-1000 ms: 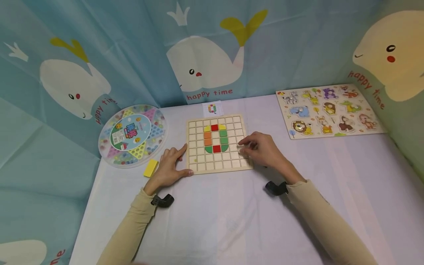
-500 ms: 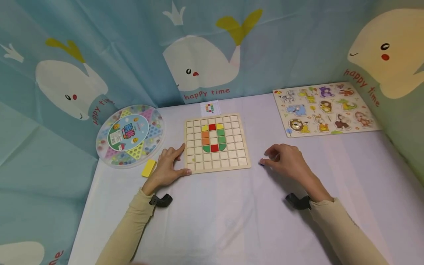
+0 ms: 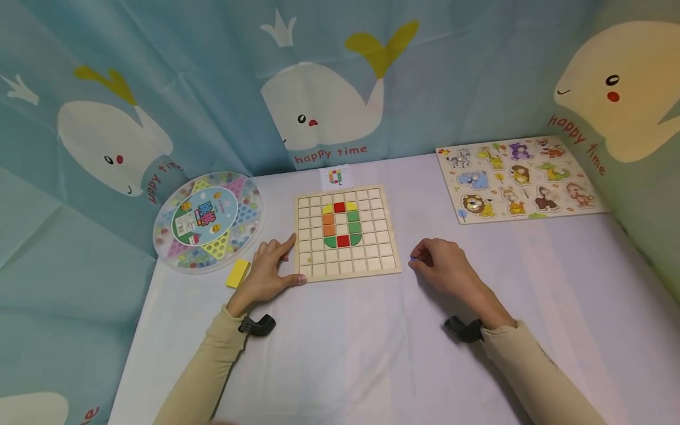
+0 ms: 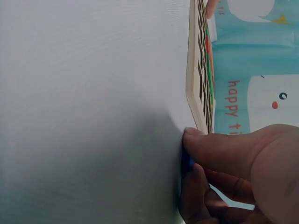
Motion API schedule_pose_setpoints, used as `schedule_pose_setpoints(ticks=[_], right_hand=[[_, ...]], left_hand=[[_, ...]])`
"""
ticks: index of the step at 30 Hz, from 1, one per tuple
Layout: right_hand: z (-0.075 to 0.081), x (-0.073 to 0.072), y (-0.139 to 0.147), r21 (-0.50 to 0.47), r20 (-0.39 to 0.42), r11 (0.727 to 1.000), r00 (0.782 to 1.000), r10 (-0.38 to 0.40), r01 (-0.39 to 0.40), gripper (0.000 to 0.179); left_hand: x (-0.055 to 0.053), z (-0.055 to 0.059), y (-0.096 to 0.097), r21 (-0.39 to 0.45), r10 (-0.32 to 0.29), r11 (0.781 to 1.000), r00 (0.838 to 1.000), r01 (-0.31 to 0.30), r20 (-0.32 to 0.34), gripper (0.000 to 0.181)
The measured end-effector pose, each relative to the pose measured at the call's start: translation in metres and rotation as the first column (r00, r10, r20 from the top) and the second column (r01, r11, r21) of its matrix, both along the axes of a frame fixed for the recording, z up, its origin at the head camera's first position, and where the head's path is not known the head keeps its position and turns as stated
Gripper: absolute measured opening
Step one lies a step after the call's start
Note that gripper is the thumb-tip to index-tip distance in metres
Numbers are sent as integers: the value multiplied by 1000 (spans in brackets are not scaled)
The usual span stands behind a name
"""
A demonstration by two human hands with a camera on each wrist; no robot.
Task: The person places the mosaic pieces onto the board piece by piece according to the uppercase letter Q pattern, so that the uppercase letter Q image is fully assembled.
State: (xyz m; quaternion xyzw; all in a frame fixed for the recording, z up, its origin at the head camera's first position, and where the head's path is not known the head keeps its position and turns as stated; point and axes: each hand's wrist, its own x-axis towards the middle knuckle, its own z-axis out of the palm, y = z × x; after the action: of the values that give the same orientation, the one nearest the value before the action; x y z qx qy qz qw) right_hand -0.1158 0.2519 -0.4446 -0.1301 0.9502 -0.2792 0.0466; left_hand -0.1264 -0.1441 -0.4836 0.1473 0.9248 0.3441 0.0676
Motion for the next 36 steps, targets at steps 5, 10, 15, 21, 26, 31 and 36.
schedule_pose_setpoints(ticks=[5,10,15,21,26,31,36], right_hand=[[0,0,-6,7,-37,998,997,64,-64,8],[1,-7,-16,-28,-76,995,993,94,-96,13],[2,-19,-34,-98,-95,989,990,104,-114,12],[-1,-33,-60,-178,-95,977,990,104,-120,12],[-6,-40,-78,-192,-89,972,989,122,-137,11],[-11,-43,-87,-163,-74,976,988,137,-147,11],[-13,-44,-91,-111,-71,981,985,154,-161,13]], left_hand=[[0,-1,0,3,-2,1000,1000,2,1,105],[-1,-2,1,8,-4,1000,1000,4,-2,105],[-1,-2,1,5,-4,1000,1000,4,-2,105],[0,-1,1,0,-6,1000,1000,6,-8,105],[0,0,0,5,-12,1000,1000,12,-13,104],[0,1,0,6,-14,1000,1000,14,-20,103],[-1,1,-1,11,-16,1000,1000,17,-13,103]])
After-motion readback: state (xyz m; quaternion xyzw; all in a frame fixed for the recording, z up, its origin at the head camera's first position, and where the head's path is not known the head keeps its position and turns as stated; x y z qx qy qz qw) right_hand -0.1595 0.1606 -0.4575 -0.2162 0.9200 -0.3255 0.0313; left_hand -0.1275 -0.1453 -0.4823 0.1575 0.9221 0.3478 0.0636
